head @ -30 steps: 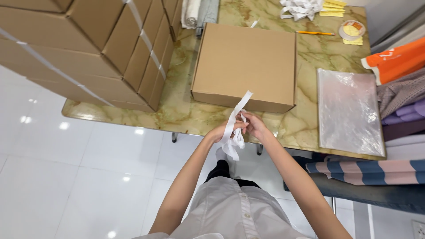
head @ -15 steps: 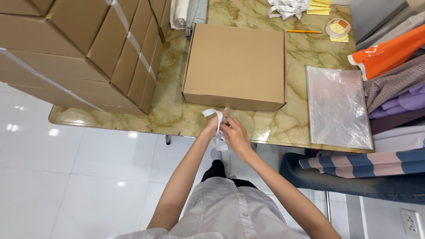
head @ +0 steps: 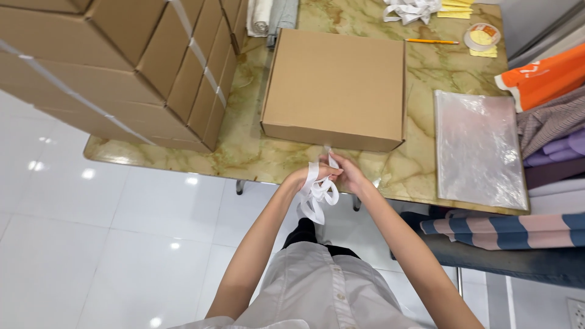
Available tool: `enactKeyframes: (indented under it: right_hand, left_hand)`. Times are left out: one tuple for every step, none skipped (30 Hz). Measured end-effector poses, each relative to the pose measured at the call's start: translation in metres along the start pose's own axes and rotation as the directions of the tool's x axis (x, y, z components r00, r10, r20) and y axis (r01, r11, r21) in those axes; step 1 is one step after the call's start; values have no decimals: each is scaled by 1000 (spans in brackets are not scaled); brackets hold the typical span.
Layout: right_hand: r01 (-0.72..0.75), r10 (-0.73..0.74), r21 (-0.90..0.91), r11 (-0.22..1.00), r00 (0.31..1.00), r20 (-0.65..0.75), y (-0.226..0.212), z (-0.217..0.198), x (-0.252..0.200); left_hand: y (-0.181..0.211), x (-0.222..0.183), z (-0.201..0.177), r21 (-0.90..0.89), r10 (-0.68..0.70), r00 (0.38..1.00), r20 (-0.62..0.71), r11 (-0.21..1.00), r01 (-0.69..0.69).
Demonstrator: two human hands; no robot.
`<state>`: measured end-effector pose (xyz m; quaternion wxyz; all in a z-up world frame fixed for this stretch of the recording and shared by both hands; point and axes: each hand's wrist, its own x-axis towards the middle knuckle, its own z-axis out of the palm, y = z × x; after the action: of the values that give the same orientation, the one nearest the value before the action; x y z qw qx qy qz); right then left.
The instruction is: The person unties a white ribbon from a cardboard box, opens it, and removes a plastic-wrapped item. They then place the item on a table, unwrap it from the plastic, and place it on a stack of folded clothes. Finally, they fold a sheet of bubble wrap.
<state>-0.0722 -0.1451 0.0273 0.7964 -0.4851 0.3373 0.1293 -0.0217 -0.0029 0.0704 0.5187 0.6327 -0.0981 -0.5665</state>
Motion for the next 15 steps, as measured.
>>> enactKeyframes:
  right_hand:
    - [-3, 4, -6, 1000, 1000, 10, 0, 4, -3]
    - [181, -185, -99, 979, 982, -36, 1, 9, -5]
    - [355, -374, -196, 914, 925, -68, -1, 10, -8]
    - [356, -374, -198, 913, 925, -62, 6, 11, -2]
    - [459, -504, -343, 820, 863, -50, 12, 9, 3]
    - [539, -620, -477, 694, 785, -16, 19, 7, 7]
    - [538, -622, -479, 693, 783, -19, 11, 14, -10]
    - [593, -714, -620, 514, 697, 74, 4, 21, -27]
    - [614, -774, -726, 308, 606, 184, -3, 28, -45]
    - [611, -776, -729, 308, 605, 179, -3, 28, -53]
    - [625, -810, -779, 48, 481, 336, -5, 28, -60]
    - [596, -789, -774, -216, 360, 497, -6, 29, -68]
    - [588, -794, -780, -215, 360, 490, -7, 26, -74]
    - [574, -796, -782, -244, 341, 499, -8, 24, -81]
    - [559, -797, -783, -273, 324, 509, -9, 20, -87]
  left_hand:
    - [-3, -1, -5, -6, 1, 1000, -10, 1000, -1]
    - [-6, -2, -10, -12, 1, 999, -43, 1000, -1]
    - [-6, 0, -14, -16, 3, 997, -71, 1000, -4]
    - [-17, 15, -25, -19, 5, 997, -76, 1000, -6]
    - [-28, 32, -34, -102, -49, 985, -163, 994, 32]
    - [-38, 49, -43, -188, -109, 964, -243, 980, 63]
    - [-45, 57, -49, -186, -107, 965, -239, 981, 62]
    - [-52, 65, -55, -206, -156, 958, -242, 973, 106]
    - [-59, 73, -59, -225, -205, 948, -242, 963, 150]
    - [-47, 65, -53, -222, -204, 950, -237, 963, 151]
    - [-34, 56, -47, -314, -141, 967, -210, 947, 69]
    - [-20, 48, -41, -405, -75, 979, -190, 914, -8]
    - [-25, 62, -39, -399, -73, 981, -181, 917, -5]
    - [-30, 76, -36, -538, -72, 984, -163, 842, -27]
    - [-36, 91, -32, -665, -70, 987, -144, 746, -44]
